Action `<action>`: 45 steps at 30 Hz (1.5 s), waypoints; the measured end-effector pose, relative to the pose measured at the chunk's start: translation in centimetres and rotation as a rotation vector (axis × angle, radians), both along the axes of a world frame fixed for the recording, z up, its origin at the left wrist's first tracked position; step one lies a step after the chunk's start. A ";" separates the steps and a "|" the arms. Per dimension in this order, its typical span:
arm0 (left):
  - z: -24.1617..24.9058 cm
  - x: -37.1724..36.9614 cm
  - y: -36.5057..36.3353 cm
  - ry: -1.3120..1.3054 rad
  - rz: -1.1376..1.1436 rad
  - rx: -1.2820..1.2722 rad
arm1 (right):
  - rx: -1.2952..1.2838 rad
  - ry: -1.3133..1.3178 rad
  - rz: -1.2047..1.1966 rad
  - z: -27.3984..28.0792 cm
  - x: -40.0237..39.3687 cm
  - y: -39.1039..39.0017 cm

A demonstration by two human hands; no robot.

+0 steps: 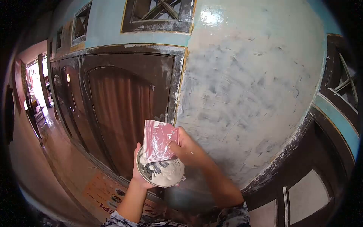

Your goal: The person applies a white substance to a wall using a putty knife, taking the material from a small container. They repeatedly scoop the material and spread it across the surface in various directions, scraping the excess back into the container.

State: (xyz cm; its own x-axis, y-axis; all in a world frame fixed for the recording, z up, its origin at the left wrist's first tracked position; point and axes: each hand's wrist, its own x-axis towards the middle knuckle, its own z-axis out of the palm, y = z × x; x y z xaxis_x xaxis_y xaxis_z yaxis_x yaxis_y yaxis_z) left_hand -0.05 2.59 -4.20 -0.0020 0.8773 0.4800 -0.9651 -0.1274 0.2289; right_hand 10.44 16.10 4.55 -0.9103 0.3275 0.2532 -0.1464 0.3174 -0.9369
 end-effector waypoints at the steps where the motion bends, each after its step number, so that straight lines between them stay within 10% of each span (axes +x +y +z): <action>1: -0.1 0.1 0.2 -0.041 0.011 0.015 | 0.041 -0.005 -0.002 0.1 0.0 -0.5; 45: -0.2 -1.1 1.6 -0.037 0.374 -0.159 | -0.351 0.020 -0.007 -2.8 2.0 2.6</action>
